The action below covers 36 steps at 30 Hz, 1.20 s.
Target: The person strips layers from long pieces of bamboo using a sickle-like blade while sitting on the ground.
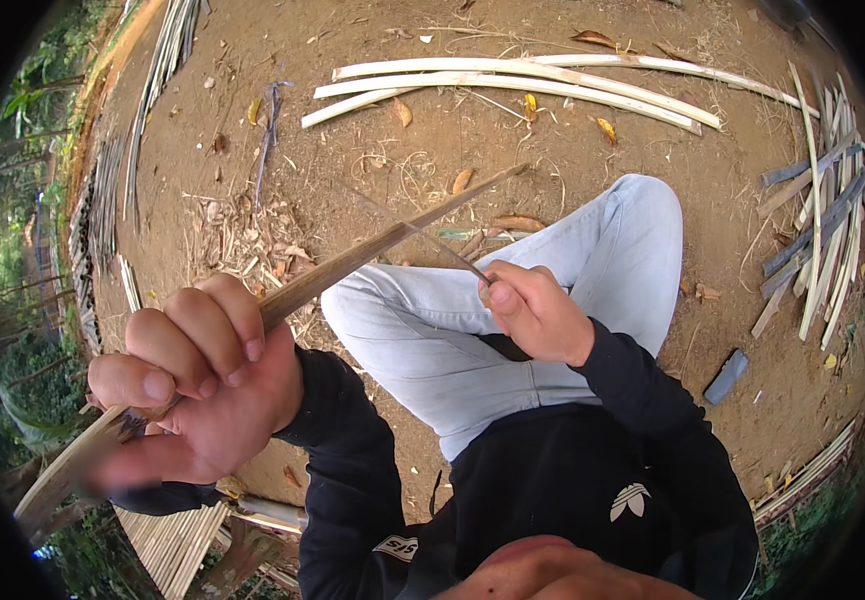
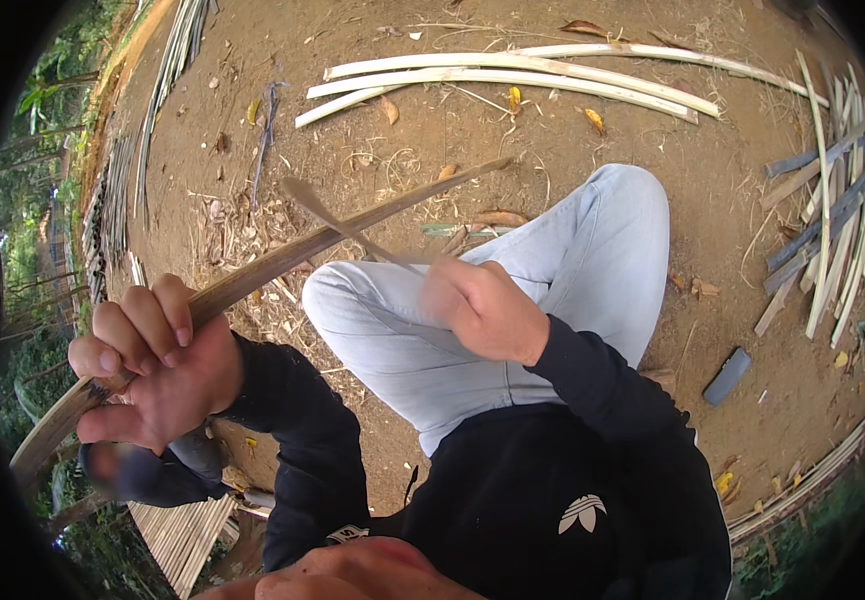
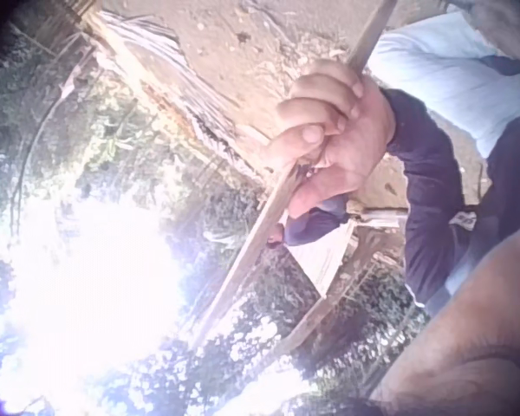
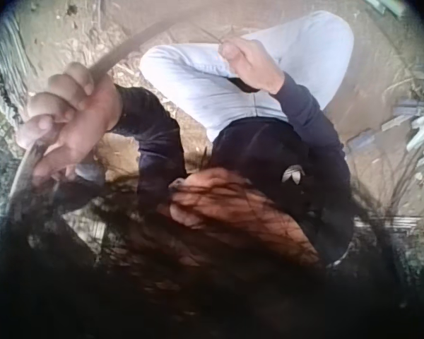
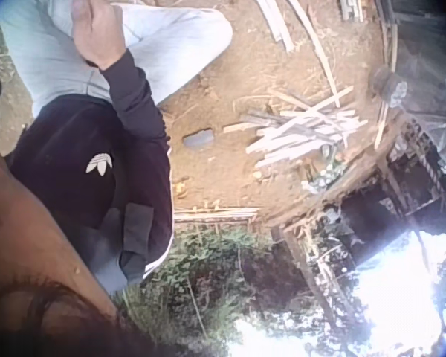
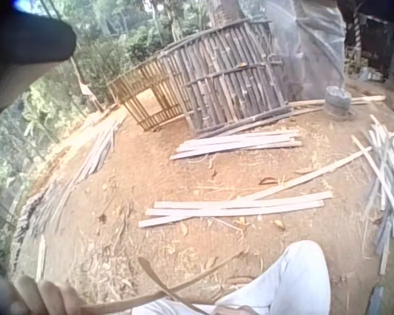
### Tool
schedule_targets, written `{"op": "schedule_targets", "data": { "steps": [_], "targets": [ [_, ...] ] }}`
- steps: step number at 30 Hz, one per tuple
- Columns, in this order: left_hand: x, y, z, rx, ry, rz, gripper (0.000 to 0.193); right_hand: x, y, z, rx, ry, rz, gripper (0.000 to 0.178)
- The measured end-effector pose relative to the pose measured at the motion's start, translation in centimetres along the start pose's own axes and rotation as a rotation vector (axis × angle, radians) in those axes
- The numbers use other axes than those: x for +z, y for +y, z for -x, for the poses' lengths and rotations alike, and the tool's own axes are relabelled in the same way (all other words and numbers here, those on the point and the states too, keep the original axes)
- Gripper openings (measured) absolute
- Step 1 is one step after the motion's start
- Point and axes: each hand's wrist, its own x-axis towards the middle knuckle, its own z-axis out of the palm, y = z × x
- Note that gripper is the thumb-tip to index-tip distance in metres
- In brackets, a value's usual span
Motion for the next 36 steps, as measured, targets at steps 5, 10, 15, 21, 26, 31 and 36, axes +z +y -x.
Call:
{"op": "schedule_targets", "data": {
  "steps": [5, 10, 15, 21, 26, 31, 36],
  "targets": [
    [-2.0, 0.4, -0.3, -0.001, 0.071, -0.015, 0.054, -0.4, 0.9, -1.2, 0.095, -0.016, 0.201, 0.055],
    [-3.2, 0.2, 0.2, -0.005, 0.119, 0.013, 0.058, 0.1, 3.2, -0.5, 0.114, 0.084, 0.172, 0.051],
    [-4.4, 0.2, 0.2, 0.016, 0.221, 0.02, 0.061, 0.7, 0.6, -0.6, 0.018, 0.001, 0.111, 0.049],
    [-4.2, 0.6, 0.3, -0.046, 0.219, -0.004, 0.059, -1.4, 2.6, -2.1, 0.277, -0.031, 0.171, 0.031],
    [-3.7, 0.3, -0.1, 0.011, 0.22, 0.007, 0.061, 0.1, 5.4, -1.8, 0.246, 0.105, 0.161, 0.048],
    [-6.2, -0.2, 0.1, 0.01, 0.258, 0.022, 0.061, 0.8, 4.4, -2.1, 0.253, 0.046, 0.157, 0.05],
    [-6.4, -0.4, -0.6, 0.007, 0.374, -0.072, 0.068, -1.1, 8.2, -4.5, 0.414, 0.116, 0.076, 0.047]
  ]
}}
